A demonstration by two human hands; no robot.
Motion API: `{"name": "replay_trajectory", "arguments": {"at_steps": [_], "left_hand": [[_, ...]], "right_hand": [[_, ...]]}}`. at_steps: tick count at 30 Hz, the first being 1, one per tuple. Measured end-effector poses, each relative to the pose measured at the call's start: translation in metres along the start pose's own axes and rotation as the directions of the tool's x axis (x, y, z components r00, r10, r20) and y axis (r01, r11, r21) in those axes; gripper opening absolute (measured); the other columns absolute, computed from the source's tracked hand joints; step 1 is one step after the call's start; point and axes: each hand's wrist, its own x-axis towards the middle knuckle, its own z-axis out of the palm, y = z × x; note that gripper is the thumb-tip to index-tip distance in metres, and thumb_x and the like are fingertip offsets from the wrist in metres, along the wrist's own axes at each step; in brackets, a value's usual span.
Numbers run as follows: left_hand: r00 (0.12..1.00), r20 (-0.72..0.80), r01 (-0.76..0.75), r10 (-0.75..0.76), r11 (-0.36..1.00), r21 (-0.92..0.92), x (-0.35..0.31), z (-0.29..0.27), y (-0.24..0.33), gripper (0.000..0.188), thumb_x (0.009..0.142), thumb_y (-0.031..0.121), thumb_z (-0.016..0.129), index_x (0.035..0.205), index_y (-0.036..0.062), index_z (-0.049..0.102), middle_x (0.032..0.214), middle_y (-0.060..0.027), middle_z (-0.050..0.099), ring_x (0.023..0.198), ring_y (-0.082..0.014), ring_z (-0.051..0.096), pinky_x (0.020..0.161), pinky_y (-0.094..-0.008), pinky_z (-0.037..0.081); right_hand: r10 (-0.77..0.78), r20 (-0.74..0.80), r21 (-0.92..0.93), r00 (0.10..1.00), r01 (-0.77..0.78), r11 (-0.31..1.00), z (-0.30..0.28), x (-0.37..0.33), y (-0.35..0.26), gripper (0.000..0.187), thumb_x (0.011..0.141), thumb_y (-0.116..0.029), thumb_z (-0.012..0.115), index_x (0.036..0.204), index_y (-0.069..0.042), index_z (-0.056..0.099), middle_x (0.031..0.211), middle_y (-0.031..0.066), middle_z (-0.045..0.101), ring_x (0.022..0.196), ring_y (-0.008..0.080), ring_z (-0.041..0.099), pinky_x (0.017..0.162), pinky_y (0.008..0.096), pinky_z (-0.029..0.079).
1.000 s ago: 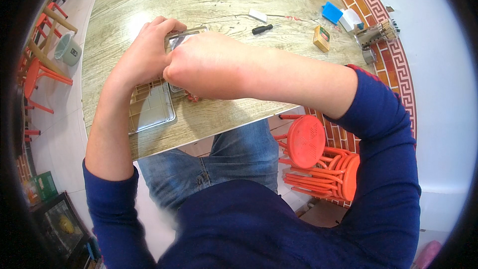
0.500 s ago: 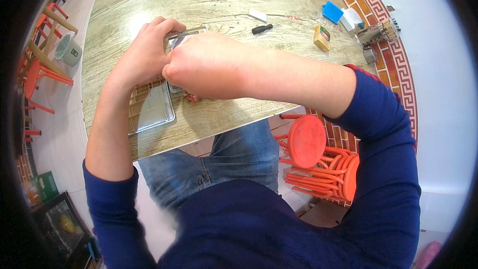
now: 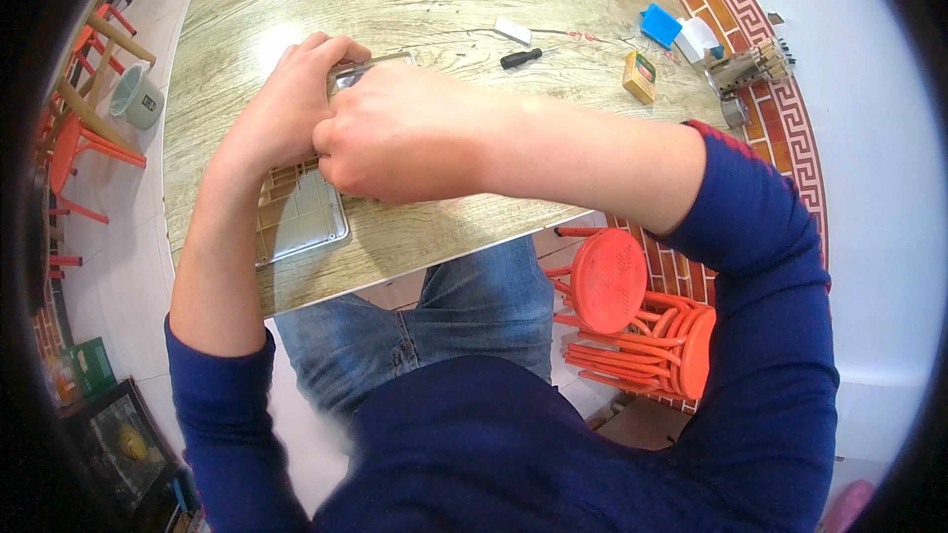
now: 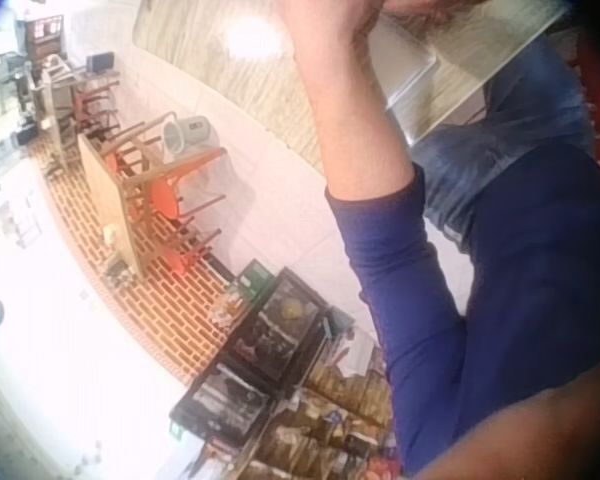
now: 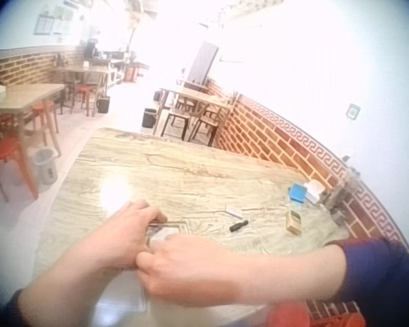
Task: The person assembles a small digital scale by inserting a battery, connecting internal wires, and securing the casing. They then power on the device and press buttons to test the display. The scale is placed on a table in a room with red stools and brick-patterned walls.
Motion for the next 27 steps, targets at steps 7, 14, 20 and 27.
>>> {"name": "replay_trajectory", "arguments": {"at_steps": [7,14,20,27], "left_hand": [[0.999,-0.012,-0.043,0.043,0.999,0.024,0.003,0.003,-0.008,0.051,0.085,0.014,0.079,0.135,0.0064,0.073,0.136,-0.0184,0.069,0.137,-0.042,0.059,0.118,-0.049,0.05],[1.0,-0.025,0.001,-0.001,1.0,0.023,0.005,0.006,-0.006,0.049,0.087,0.021,0.084,0.132,0.0063,0.074,0.135,-0.0186,0.069,0.136,-0.0424,0.059,0.119,-0.0494,0.05],[1.0,-0.005,0.029,-0.029,0.997,0.065,0.008,0.006,-0.001,0.051,0.086,0.024,0.086,0.132,0.0061,0.073,0.135,-0.0201,0.069,0.136,-0.0432,0.058,0.118,-0.0491,0.05],[0.996,0.039,0.07,-0.074,0.993,0.098,0.012,0.003,-0.002,0.068,0.078,0.027,0.089,0.141,0.0086,0.07,0.14,-0.0177,0.069,0.139,-0.0403,0.059,0.118,-0.0492,0.051]], "right_hand": [[-0.217,-0.065,0.006,0.974,0.218,0.976,-0.004,0.005,0.024,0.011,0.083,-0.016,0.08,0.091,-0.009,0.082,0.101,0.0068,0.076,0.107,0.0281,0.077,0.086,0.0427,0.066],[-0.153,0.051,0.019,0.987,0.152,0.988,-0.002,0.006,0.018,0.014,0.087,-0.019,0.08,0.087,-0.01,0.069,0.093,0.0041,0.07,0.096,0.0261,0.075,0.078,0.0424,0.062],[0.001,0.188,-0.026,0.982,0.004,1.0,-0.015,0.012,0.002,0.012,0.088,-0.018,0.08,0.088,-0.009,0.073,0.084,0.0096,0.078,0.085,0.0328,0.08,0.071,0.0473,0.063],[0.092,0.095,0.004,0.991,-0.093,0.996,-0.02,0.015,-0.012,0.008,0.084,-0.012,0.075,0.083,-0.008,0.083,0.083,0.0134,0.081,0.086,0.0334,0.082,0.074,0.0481,0.065]]}}
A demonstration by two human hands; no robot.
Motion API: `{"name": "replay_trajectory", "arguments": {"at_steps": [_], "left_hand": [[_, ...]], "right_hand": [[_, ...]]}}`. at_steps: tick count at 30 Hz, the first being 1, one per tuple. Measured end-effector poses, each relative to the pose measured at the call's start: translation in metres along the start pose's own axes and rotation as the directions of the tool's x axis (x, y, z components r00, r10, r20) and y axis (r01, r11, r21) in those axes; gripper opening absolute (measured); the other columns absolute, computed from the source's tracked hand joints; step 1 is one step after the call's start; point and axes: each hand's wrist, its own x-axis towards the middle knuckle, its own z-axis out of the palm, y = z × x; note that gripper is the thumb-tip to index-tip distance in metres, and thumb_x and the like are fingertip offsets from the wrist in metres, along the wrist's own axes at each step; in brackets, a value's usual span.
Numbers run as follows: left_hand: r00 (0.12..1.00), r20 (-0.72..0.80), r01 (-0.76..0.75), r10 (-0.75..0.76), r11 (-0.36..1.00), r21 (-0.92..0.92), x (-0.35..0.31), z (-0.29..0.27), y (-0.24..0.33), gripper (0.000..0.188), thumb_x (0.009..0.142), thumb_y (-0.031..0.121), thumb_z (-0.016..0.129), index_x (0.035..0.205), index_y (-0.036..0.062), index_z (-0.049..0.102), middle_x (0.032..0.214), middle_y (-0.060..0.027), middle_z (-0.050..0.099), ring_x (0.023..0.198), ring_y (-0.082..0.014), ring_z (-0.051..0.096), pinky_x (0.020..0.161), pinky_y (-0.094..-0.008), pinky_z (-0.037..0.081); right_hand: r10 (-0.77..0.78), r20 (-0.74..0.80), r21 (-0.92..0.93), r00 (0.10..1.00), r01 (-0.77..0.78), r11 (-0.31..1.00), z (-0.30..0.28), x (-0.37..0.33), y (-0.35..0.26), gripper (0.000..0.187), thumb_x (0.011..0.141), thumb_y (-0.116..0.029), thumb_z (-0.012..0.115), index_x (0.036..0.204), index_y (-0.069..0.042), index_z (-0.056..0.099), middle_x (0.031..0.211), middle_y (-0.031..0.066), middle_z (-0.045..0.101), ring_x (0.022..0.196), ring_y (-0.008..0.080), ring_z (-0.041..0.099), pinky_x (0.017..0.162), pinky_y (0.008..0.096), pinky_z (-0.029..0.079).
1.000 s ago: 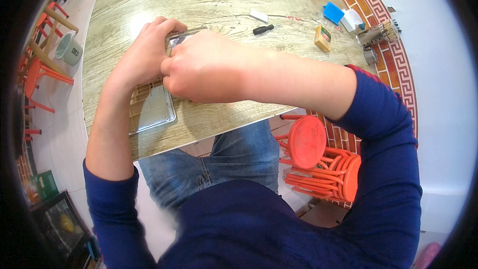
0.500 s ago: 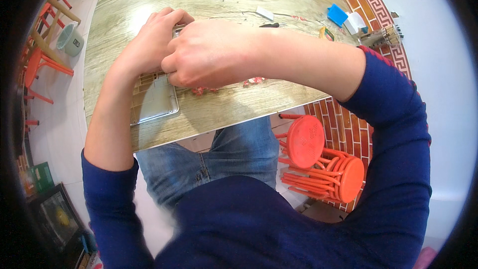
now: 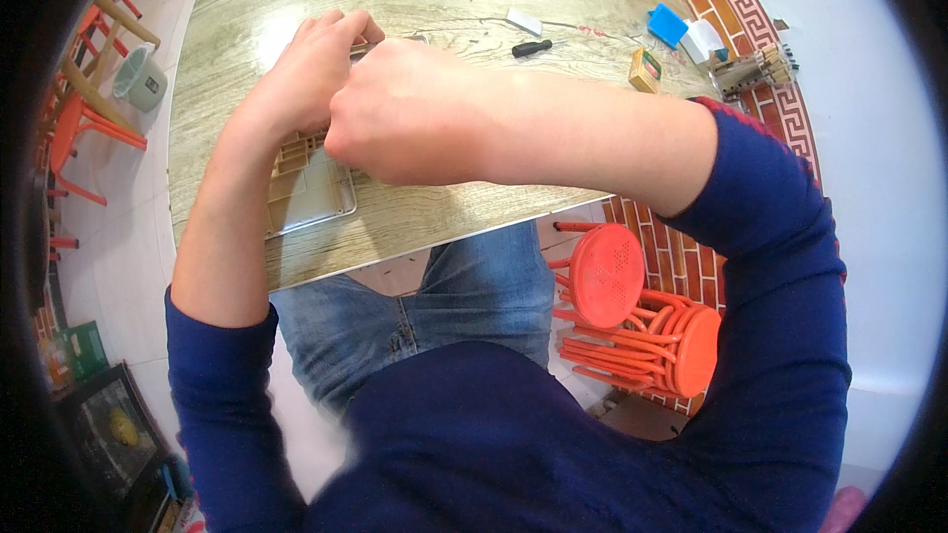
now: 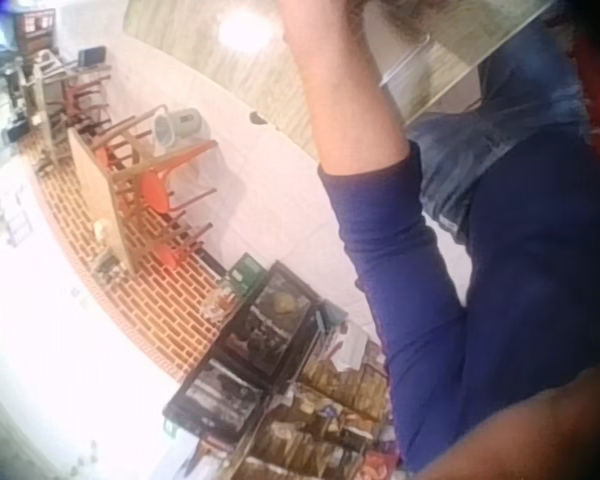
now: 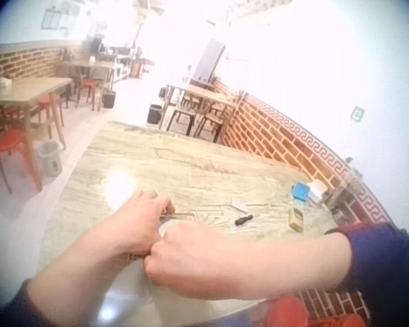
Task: The person assembles a small digital scale by inserting a battery, connecting internal wires, and securing the casing. They then power on the device and press buttons to test the display. The scale is placed on a table in a room with red stools and brick-patterned walls.
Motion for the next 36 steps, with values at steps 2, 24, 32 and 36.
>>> {"name": "replay_trajectory", "arguments": {"at_steps": [2,24,32,36], "left_hand": [[1.0,-0.003,-0.005,0.005,1.0,-0.029,-0.003,-0.001,0.0,0.071,0.076,0.03,0.091,0.14,0.0072,0.071,0.141,-0.0189,0.069,0.139,-0.0408,0.059,0.118,-0.0495,0.051],[0.944,-0.322,-0.045,0.071,0.995,0.088,-0.152,0.008,0.052,0.072,0.084,0.029,0.097,0.143,0.0004,0.069,0.149,-0.0186,0.065,0.14,-0.0396,0.059,0.118,-0.0513,0.049],[0.943,-0.322,0.009,0.081,0.963,0.268,-0.138,0.032,0.066,0.063,0.092,0.031,0.09,0.143,0.0014,0.069,0.149,-0.0138,0.069,0.142,-0.0385,0.057,0.127,-0.0556,0.035],[0.926,-0.362,-0.018,0.104,0.973,0.231,-0.136,0.037,0.061,0.055,0.092,0.025,0.089,0.139,0.002,0.072,0.147,-0.0109,0.072,0.143,-0.0371,0.058,0.128,-0.0566,0.034]], "right_hand": [[0.034,0.054,0.003,0.998,-0.034,0.999,0.001,-0.002,0.0,0.009,0.085,-0.012,0.075,0.083,-0.008,0.083,0.083,0.0145,0.081,0.084,0.034,0.081,0.073,0.0487,0.065],[0.725,-0.603,0.516,0.333,-0.53,0.673,0.135,-0.135,-0.01,0.034,0.093,-0.008,0.081,0.127,-0.004,0.078,0.112,0.0111,0.073,0.111,0.0343,0.066,0.099,0.0448,0.055],[0.867,-0.357,0.823,0.346,-0.323,0.468,0.117,-0.085,-0.061,0.056,0.096,-0.012,0.081,0.149,-0.002,0.066,0.122,0.0199,0.076,0.117,0.0368,0.068,0.102,0.0472,0.056],[0.919,-0.294,0.91,0.265,-0.218,0.354,0.113,-0.077,-0.063,0.056,0.096,-0.01,0.08,0.149,-0.001,0.064,0.125,0.0196,0.076,0.121,0.0338,0.07,0.105,0.0458,0.056]]}}
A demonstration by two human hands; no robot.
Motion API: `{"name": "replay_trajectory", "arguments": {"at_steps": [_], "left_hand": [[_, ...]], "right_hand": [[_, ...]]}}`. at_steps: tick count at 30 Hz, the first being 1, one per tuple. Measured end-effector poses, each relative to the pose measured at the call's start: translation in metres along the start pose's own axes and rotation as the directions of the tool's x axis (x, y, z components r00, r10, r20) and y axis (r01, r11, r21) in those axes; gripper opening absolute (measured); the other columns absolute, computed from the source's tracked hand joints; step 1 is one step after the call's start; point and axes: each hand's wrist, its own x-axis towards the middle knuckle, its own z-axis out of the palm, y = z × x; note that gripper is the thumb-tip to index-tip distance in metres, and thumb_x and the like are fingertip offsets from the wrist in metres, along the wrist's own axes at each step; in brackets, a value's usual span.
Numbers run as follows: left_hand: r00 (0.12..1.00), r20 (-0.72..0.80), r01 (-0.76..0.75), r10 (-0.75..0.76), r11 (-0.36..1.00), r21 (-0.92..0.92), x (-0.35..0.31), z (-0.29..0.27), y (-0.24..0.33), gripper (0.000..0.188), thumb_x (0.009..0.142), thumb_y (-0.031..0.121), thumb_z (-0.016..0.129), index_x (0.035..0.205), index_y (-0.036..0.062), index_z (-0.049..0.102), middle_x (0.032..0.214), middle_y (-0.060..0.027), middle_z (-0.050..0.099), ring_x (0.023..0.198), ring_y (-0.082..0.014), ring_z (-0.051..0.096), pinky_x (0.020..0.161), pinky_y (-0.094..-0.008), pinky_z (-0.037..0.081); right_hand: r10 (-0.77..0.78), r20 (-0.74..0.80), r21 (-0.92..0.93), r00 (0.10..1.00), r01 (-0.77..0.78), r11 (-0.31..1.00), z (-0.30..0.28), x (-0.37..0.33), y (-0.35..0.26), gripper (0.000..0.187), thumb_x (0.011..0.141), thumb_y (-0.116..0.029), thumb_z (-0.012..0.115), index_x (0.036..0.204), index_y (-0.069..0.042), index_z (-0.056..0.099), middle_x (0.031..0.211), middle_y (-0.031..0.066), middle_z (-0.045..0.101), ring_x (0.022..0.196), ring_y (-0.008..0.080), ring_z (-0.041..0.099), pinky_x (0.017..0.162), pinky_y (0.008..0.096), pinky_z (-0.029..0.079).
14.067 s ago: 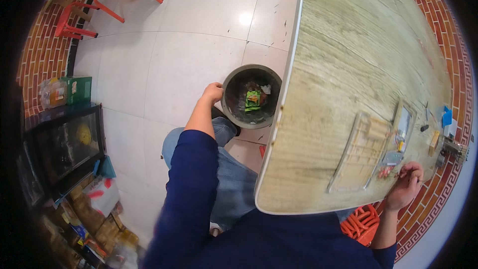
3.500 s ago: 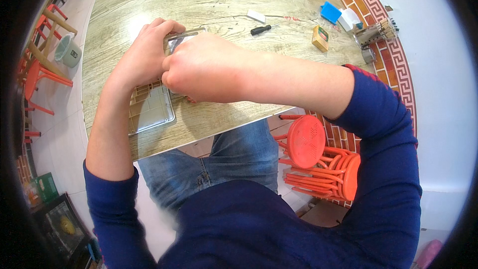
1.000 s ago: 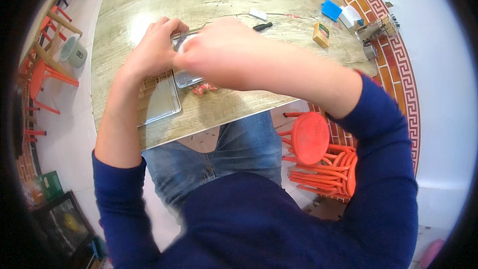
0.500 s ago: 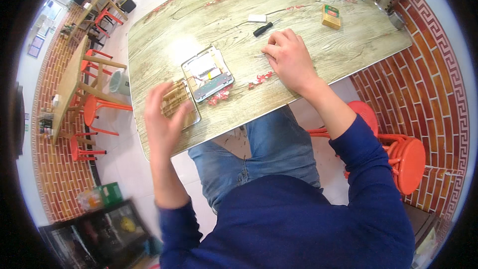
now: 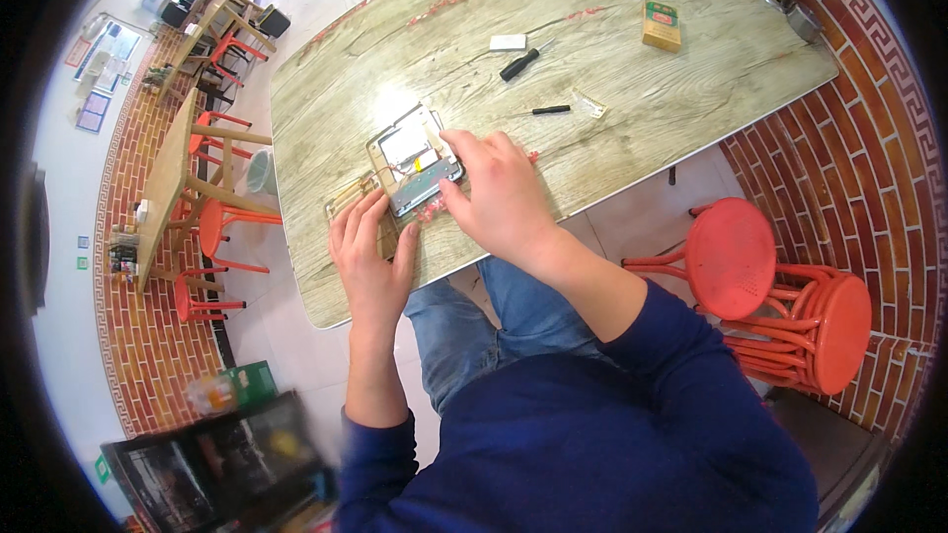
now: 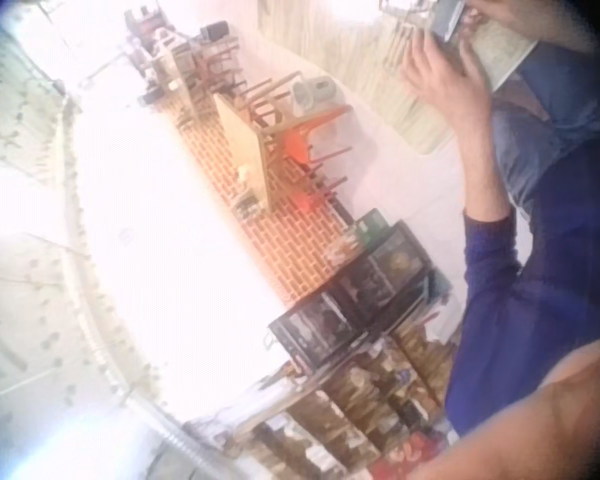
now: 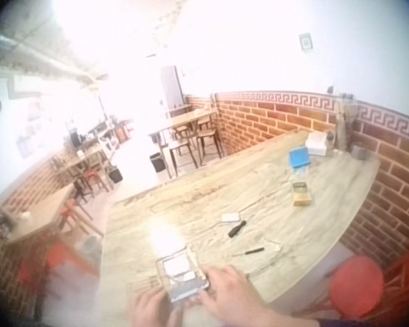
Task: The person assembles a small digital scale by inserting a battery, connecting internal wires, and securing the casing. They then power on the device and press buttons to test the display. The scale is placed on a table in a room with red stools and brick-patterned walls.
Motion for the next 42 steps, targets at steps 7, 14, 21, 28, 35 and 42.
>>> {"name": "replay_trajectory", "arguments": {"at_steps": [7,14,21,28,35,42], "left_hand": [[1.0,-0.012,0.011,-0.011,1.0,-0.021,0.0,0.001,0.0,0.05,0.091,0.021,0.089,0.134,0.0018,0.074,0.144,-0.0113,0.073,0.143,-0.0366,0.058,0.128,-0.0587,0.034],[1.0,0.02,0.008,-0.008,1.0,-0.009,0.009,-0.006,-0.001,0.048,0.084,0.019,0.094,0.125,0.0043,0.075,0.136,-0.0105,0.075,0.139,-0.0361,0.06,0.127,-0.0573,0.035],[0.99,0.136,0.036,-0.033,0.999,-0.021,0.03,-0.018,-0.006,0.062,0.074,0.024,0.102,0.125,0.0048,0.074,0.134,-0.0144,0.072,0.131,-0.0384,0.062,0.119,-0.0529,0.044],[0.912,0.39,-0.082,0.129,0.988,-0.133,0.092,-0.027,-0.034,0.128,0.06,0.031,0.108,0.17,0.0078,0.046,0.157,-0.0221,0.059,0.149,-0.0429,0.054,0.127,-0.0504,0.045],[0.858,0.464,-0.085,0.22,0.952,-0.294,0.104,-0.007,-0.044,0.13,0.059,0.034,0.106,0.171,0.0096,0.046,0.161,-0.0217,0.052,0.152,-0.0441,0.048,0.129,-0.0532,0.043],[0.865,0.437,-0.085,0.246,0.93,-0.357,0.103,-0.004,-0.05,0.129,0.056,0.03,0.106,0.169,0.0066,0.048,0.16,-0.0225,0.052,0.149,-0.0438,0.049,0.128,-0.052,0.044]], "right_hand": [[0.294,0.157,0.569,0.943,-0.329,0.754,0.004,0.009,-0.003,0.049,0.101,-0.006,0.079,0.147,0.002,0.062,0.129,0.0204,0.077,0.118,0.0237,0.076,0.099,0.0389,0.063],[0.242,0.114,0.377,0.964,-0.267,0.887,-0.003,0.013,-0.011,0.04,0.101,-0.008,0.079,0.137,0.005,0.068,0.12,0.0206,0.08,0.106,0.0236,0.08,0.09,0.0379,0.065],[0.08,0.105,0.02,0.991,-0.082,0.996,-0.01,0.023,0.001,0.025,0.099,-0.012,0.079,0.115,0.006,0.073,0.093,0.0202,0.082,0.087,0.0296,0.083,0.08,0.0398,0.065],[0.302,0.201,0.182,0.932,-0.339,0.923,-0.023,0.056,0.002,0.04,0.097,-0.025,0.081,0.122,0.006,0.071,0.095,0.0232,0.081,0.082,0.0335,0.079,0.077,0.045,0.062],[0.523,0.551,0.193,0.65,-0.709,0.678,-0.055,0.091,-0.003,0.058,0.099,-0.027,0.081,0.143,0.003,0.061,0.107,0.0209,0.077,0.076,0.018,0.073,0.05,0.033,0.048],[0.546,0.637,0.299,0.544,-0.827,0.475,-0.041,0.114,0.005,0.058,0.106,-0.025,0.076,0.149,0.005,0.053,0.123,0.0175,0.067,0.069,0.0149,0.072,0.041,0.0228,0.041]]}}
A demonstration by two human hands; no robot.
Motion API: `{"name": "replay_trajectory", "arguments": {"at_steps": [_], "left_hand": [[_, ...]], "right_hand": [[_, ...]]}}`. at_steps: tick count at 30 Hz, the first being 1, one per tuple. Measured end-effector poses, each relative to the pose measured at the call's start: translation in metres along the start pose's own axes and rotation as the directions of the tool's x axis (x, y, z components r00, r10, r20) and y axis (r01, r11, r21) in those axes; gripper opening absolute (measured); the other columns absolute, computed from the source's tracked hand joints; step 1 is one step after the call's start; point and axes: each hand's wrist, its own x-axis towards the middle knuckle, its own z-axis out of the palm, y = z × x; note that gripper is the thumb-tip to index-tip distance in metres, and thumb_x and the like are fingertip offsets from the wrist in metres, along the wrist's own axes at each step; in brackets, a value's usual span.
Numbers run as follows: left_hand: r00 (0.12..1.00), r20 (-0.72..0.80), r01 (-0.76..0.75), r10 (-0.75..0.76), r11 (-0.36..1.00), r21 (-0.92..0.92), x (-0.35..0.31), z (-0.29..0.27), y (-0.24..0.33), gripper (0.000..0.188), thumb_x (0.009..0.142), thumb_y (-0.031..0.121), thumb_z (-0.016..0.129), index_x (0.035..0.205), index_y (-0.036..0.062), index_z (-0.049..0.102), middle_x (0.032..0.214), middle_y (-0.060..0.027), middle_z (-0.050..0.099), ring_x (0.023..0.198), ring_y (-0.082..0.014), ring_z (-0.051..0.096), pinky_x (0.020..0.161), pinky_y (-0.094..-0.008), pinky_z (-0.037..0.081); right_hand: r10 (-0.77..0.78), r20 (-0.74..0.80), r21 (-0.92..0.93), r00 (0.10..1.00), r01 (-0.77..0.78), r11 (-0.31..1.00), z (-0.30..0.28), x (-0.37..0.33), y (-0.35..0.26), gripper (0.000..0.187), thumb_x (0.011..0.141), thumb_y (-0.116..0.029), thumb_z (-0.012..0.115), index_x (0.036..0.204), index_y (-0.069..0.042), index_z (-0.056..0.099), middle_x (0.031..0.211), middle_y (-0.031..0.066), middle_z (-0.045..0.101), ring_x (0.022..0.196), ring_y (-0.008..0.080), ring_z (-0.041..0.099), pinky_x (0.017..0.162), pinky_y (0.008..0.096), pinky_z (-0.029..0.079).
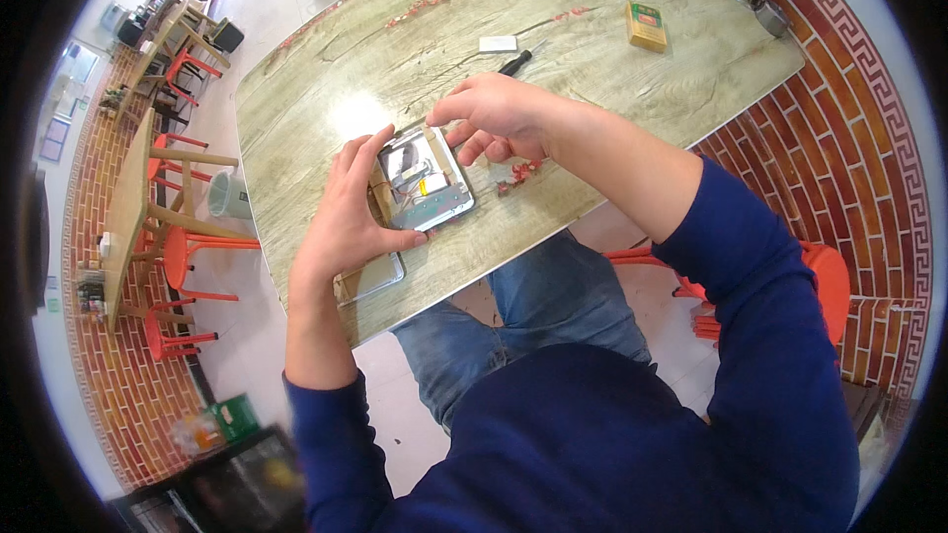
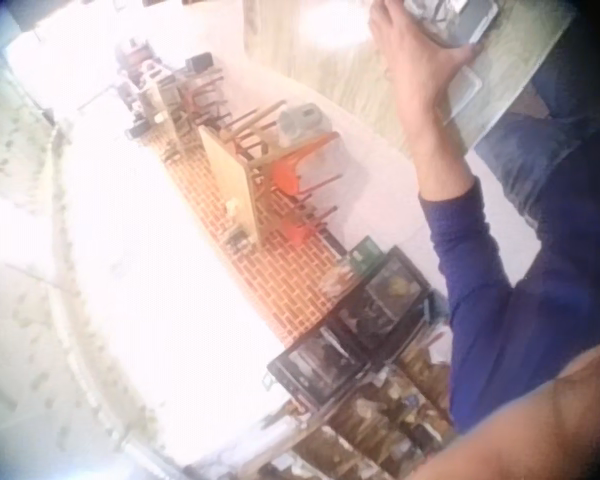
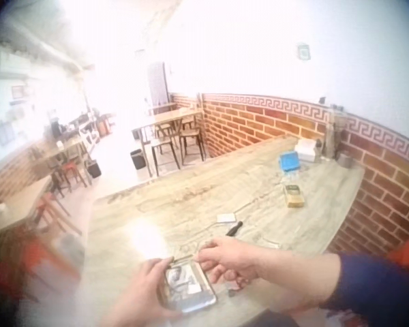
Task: The person assembles a small digital scale by inserting a battery, connecting internal wires, and securing the casing. They then power on the device and press buttons to test the display. The scale is placed on a table in a room with red stools and brick-patterned walls.
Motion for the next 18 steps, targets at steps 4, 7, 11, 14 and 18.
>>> {"name": "replay_trajectory", "arguments": {"at_steps": [4,7,11,14,18], "left_hand": [[0.999,-0.035,-0.019,0.018,1.0,-0.012,-0.001,0.0,-0.002,0.13,0.055,0.03,0.107,0.168,0.004,0.049,0.161,-0.0227,0.053,0.151,-0.0437,0.049,0.128,-0.0521,0.044],[0.998,-0.062,-0.029,0.03,1.0,0.011,-0.003,-0.001,-0.001,0.131,0.054,0.031,0.107,0.168,0.0028,0.048,0.161,-0.0226,0.053,0.151,-0.0436,0.051,0.128,-0.0519,0.044],[0.997,-0.081,0.003,-0.006,0.999,-0.032,-0.006,0.0,0.003,0.132,0.054,0.03,0.106,0.168,0.0022,0.047,0.16,-0.0227,0.054,0.15,-0.0438,0.053,0.127,-0.0513,0.045],[0.995,-0.098,-0.015,0.013,1.0,-0.024,-0.008,-0.002,0.004,0.131,0.055,0.028,0.106,0.168,0.0024,0.047,0.161,-0.0228,0.054,0.15,-0.0436,0.053,0.126,-0.0509,0.046],[0.993,-0.116,-0.023,0.02,0.999,-0.028,-0.01,-0.003,0.005,0.128,0.056,0.024,0.106,0.168,0.0036,0.047,0.162,-0.0217,0.053,0.151,-0.0431,0.053,0.126,-0.0507,0.047]], "right_hand": [[0.027,0.06,0.017,0.998,-0.028,0.999,-0.003,0.011,0.001,0.045,0.106,-0.024,0.075,0.138,0.004,0.061,0.112,0.012,0.068,0.063,0.0091,0.065,0.041,0.0211,0.037],[0.025,0.081,-0.059,0.996,-0.02,0.998,-0.001,0.017,0.002,0.035,0.105,-0.023,0.077,0.127,0.003,0.068,0.099,0.0071,0.067,0.059,0.0069,0.057,0.042,0.0236,0.035],[-0.053,0.006,-0.212,0.999,0.053,0.976,0.006,0.021,0.007,0.03,0.104,-0.021,0.077,0.122,0.002,0.07,0.081,-0.0006,0.061,0.056,0.0062,0.051,0.046,0.027,0.033],[-0.11,-0.036,-0.223,0.993,0.1,0.97,0.012,0.022,0.014,0.027,0.103,-0.019,0.076,0.122,-0.001,0.07,0.073,-0.0028,0.059,0.056,0.0071,0.05,0.048,0.0286,0.033],[-0.142,-0.051,-0.168,0.988,0.132,0.977,0.015,0.025,0.019,0.028,0.101,-0.016,0.076,0.123,-0.001,0.071,0.077,0.0008,0.062,0.058,0.0089,0.051,0.049,0.0303,0.035]]}}
